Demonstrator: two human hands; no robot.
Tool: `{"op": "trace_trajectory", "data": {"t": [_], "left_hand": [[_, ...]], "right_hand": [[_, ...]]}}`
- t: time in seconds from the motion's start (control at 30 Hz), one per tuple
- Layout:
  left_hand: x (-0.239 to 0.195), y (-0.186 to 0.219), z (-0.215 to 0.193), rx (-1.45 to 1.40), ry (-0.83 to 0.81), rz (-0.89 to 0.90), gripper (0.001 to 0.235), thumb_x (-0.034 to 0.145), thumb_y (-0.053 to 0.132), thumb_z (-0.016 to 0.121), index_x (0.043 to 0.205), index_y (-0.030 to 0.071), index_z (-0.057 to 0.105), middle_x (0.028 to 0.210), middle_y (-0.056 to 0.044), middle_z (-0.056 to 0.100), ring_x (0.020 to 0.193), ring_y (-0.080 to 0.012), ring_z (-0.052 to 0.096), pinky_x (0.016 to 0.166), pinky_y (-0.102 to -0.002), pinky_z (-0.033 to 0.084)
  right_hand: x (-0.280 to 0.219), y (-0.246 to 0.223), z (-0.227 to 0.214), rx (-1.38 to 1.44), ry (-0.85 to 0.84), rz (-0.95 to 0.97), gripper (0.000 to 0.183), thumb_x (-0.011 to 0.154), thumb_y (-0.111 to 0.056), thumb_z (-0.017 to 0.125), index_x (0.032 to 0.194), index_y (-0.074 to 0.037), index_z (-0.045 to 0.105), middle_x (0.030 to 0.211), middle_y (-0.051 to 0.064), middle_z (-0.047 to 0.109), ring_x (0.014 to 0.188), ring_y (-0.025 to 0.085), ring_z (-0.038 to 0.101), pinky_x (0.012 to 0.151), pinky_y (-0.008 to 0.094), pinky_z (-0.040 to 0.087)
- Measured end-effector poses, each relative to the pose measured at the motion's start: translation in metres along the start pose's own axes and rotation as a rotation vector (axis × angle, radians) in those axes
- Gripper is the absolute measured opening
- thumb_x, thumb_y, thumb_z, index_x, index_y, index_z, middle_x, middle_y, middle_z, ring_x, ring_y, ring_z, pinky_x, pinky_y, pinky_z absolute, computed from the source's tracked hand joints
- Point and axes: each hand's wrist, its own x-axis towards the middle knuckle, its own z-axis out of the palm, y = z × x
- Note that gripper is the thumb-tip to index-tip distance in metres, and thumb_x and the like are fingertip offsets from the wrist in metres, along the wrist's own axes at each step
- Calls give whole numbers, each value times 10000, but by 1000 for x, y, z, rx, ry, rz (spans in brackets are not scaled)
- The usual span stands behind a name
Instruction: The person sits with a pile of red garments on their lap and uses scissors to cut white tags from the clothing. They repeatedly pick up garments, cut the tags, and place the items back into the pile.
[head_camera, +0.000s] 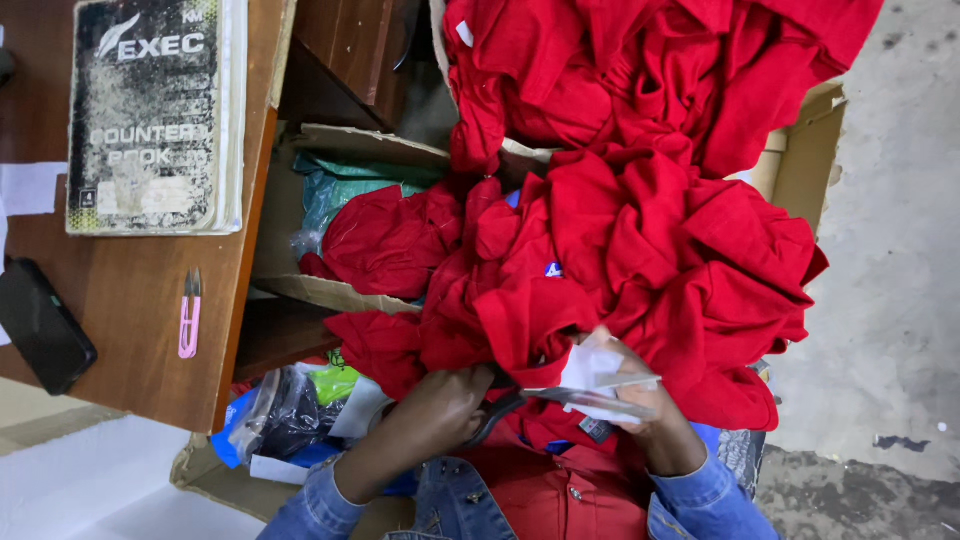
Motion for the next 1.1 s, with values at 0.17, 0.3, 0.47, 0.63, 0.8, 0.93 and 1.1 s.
{"op": "trace_trajectory", "data": {"t": [0.17, 0.3, 0.47, 0.63, 0.8, 0.93, 1.1], "left_hand": [[0, -7, -2, 107, -15, 61, 336, 958, 159, 692, 1219, 23, 530, 837, -203, 663, 650, -427, 650, 503, -554, 456], [-2, -13, 11, 118, -31, 80, 410, 976, 215, 673, 1280, 24, 474, 986, -261, 678, 844, -527, 658, 692, -621, 474], [-10, -1, 2, -126, -88, -71, 292, 936, 180, 635, 1190, 102, 512, 915, -247, 740, 849, -556, 679, 670, -604, 468], [-34, -11, 8, -109, -95, -207, 280, 884, 140, 634, 1117, 69, 497, 1082, -277, 712, 989, -558, 643, 760, -601, 450], [-56, 1, 7, -146, -15, -263, 298, 905, 113, 576, 1183, 39, 499, 1124, -285, 690, 1038, -541, 646, 802, -580, 473], [-56, 14, 7, -278, 12, -292, 317, 942, 169, 554, 1220, 32, 493, 1201, -267, 635, 1106, -509, 624, 893, -569, 482], [-50, -3, 28, -178, 2, -224, 513, 915, 164, 536, 1386, -8, 429, 1283, -322, 625, 1168, -563, 591, 906, -630, 463]], "right_hand": [[-3, -15, -68, -246, 102, -349, 246, 938, -187, 747, 1084, 9, 716, 1023, 169, 760, 896, 263, 747, 770, 336, 579], [-54, -53, -24, -379, 329, -524, 217, 920, -113, 742, 1118, -28, 745, 1081, 141, 767, 923, 257, 732, 772, 349, 576], [-57, -27, 51, -948, 331, -1003, 79, 984, -95, 716, 1037, -42, 690, 1104, 144, 744, 1075, 249, 718, 980, 339, 557], [-32, 3, 77, -994, 232, -861, 230, 1028, -267, 643, 949, -61, 710, 1189, 106, 723, 1181, 252, 716, 1084, 382, 509], [-20, 24, 88, -986, 113, -814, 248, 1027, -292, 640, 934, -67, 690, 1240, 120, 698, 1243, 272, 705, 1117, 396, 500], [-20, 30, 88, -1086, 170, -861, 145, 1018, -177, 650, 955, -58, 704, 1289, 152, 693, 1241, 270, 680, 1090, 394, 517], [-24, 27, 82, -1119, 177, -916, 129, 1029, -161, 632, 958, -78, 700, 1313, 169, 666, 1216, 271, 671, 1049, 398, 536]]}}
